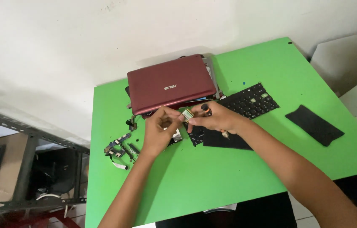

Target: Disassembling and reassembling laptop components such as the keyboard and casing using a screwdriver.

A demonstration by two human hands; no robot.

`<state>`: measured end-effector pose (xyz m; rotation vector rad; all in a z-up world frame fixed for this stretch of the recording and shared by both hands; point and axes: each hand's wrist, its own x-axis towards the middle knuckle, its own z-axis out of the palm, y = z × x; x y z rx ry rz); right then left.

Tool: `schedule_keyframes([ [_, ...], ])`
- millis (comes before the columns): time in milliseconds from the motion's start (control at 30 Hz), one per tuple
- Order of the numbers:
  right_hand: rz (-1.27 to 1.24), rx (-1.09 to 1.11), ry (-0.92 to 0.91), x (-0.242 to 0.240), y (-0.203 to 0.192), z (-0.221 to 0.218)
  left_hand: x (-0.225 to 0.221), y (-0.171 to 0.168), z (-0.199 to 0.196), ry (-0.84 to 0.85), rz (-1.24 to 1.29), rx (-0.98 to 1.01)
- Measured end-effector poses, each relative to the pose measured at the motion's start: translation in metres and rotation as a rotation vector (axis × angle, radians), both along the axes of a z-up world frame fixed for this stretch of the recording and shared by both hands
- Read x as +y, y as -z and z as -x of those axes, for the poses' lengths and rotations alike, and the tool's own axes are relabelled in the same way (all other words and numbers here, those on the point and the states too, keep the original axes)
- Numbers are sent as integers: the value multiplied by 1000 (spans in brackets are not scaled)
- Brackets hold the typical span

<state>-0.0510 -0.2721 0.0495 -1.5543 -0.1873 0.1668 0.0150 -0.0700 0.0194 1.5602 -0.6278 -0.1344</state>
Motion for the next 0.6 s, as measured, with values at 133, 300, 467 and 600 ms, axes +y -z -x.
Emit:
schedule_keyframes([
  [133, -135, 58, 93, -7, 48, -7, -5, 14, 4, -16, -53, -29],
  [300, -85, 156, 69, -7, 46, -1, 1, 26, 16, -54, -235, -260],
  [467, -73, 167, 22, -9, 42, -5, 7, 26, 10, -70, -281, -451],
  [600, -81, 177, 36, -12, 42, -6, 8, 26, 10, -58, -351, -589],
])
